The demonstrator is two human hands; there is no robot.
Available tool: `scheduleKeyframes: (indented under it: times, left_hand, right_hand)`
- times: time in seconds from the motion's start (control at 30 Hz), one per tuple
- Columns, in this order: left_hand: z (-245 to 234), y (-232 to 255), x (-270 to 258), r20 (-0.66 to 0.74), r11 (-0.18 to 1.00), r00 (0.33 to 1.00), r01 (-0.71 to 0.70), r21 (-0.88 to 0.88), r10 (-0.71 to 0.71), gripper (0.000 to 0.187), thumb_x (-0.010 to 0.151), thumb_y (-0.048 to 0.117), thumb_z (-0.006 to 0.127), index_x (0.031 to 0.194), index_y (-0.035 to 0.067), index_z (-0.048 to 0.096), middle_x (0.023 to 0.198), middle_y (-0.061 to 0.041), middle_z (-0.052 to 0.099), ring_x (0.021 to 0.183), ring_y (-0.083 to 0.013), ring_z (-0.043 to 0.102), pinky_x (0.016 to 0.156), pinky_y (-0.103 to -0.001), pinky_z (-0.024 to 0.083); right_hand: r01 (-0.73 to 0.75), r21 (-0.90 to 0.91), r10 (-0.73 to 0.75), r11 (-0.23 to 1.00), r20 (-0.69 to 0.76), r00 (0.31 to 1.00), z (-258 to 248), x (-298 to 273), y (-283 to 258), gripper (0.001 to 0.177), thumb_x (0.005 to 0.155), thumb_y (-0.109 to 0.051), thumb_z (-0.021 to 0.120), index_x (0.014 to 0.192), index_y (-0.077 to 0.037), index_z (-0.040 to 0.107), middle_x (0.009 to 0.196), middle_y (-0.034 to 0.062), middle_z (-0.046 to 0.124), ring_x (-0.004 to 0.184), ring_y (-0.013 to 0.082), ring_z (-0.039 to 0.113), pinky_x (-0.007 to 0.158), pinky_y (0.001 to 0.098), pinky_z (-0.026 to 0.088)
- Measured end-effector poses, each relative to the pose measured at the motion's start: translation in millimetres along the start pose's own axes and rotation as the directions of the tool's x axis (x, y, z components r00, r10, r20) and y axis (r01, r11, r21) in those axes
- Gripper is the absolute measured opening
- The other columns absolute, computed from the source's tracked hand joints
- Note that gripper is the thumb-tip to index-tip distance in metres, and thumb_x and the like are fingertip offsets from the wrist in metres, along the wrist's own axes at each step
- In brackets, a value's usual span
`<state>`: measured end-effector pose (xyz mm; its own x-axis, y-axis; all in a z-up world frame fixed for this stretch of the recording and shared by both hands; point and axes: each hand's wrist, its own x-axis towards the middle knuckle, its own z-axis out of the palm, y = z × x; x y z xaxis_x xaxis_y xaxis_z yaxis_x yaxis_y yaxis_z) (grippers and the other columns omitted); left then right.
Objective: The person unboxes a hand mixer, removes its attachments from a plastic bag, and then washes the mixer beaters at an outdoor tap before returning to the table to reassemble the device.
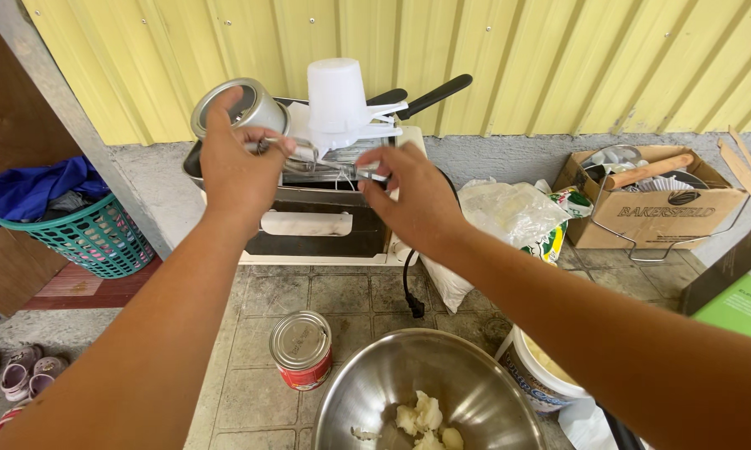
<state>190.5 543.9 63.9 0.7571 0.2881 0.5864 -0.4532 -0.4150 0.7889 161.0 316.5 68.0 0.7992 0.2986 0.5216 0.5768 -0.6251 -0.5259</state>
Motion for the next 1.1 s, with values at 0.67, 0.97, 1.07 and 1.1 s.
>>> scheduleKeyframes:
  times: [0.67, 0.97, 1.07, 1.1]
  left_hand:
    - [50.5, 62.6, -52.6, 0.296, 0.918, 0.949, 0.206, -0.34, -0.103, 0.053, 0.099, 0.016, 0.057, 0.15, 0.011, 0.039, 0.117, -0.01, 0.072, 0.079, -0.0154, 0.076, 0.066, -0.026, 0.06]
    - [126.8, 88.7, -109.3, 0.629, 0.847, 0.76, 0.435, -0.304, -0.164, 0.044, 0.099, 0.016, 0.054, 0.142, 0.011, 0.049, 0.102, -0.009, 0.075, 0.068, -0.012, 0.07, 0.062, -0.027, 0.058]
    - [166.4, 100.2, -125.1, 0.733, 0.845, 0.67, 0.456, -0.279, -0.12, 0.044, 0.098, 0.017, 0.055, 0.141, 0.01, 0.051, 0.102, -0.007, 0.075, 0.068, -0.0117, 0.069, 0.062, -0.027, 0.058]
    - [178.0, 101.5, -133.1, 0.761, 0.845, 0.633, 0.478, -0.24, -0.142, 0.045, 0.096, 0.017, 0.055, 0.141, 0.011, 0.051, 0.102, -0.007, 0.075, 0.069, -0.0122, 0.068, 0.062, -0.028, 0.058]
  right_hand:
    - [-0.51, -0.498, 0.333, 0.702, -0.403, 0.852, -182.7, 29.5, 181.7, 0.039, 0.118, -0.033, 0.041, 0.113, -0.006, 0.069, 0.098, 0.0244, 0.067, 0.092, 0.0416, 0.066, 0.084, 0.054, 0.05]
    - [-0.531, -0.339, 0.296, 0.777, -0.547, 0.783, -210.1, -83.3, 178.0, 0.032, 0.12, -0.026, 0.045, 0.11, -0.002, 0.065, 0.101, 0.0233, 0.069, 0.093, 0.038, 0.068, 0.088, 0.0545, 0.053]
    - [-0.522, -0.434, 0.218, 0.735, -0.578, 0.786, -232.6, -133.1, 201.2, 0.038, 0.124, -0.027, 0.048, 0.104, 0.0, 0.066, 0.099, 0.0226, 0.069, 0.094, 0.0379, 0.066, 0.087, 0.0544, 0.051]
    - [-0.586, -0.441, 0.459, 0.679, -0.369, 0.809, -233.9, -151.2, 208.3, 0.032, 0.112, -0.026, 0.052, 0.1, -0.004, 0.071, 0.095, 0.0185, 0.07, 0.088, 0.0327, 0.064, 0.084, 0.0496, 0.05]
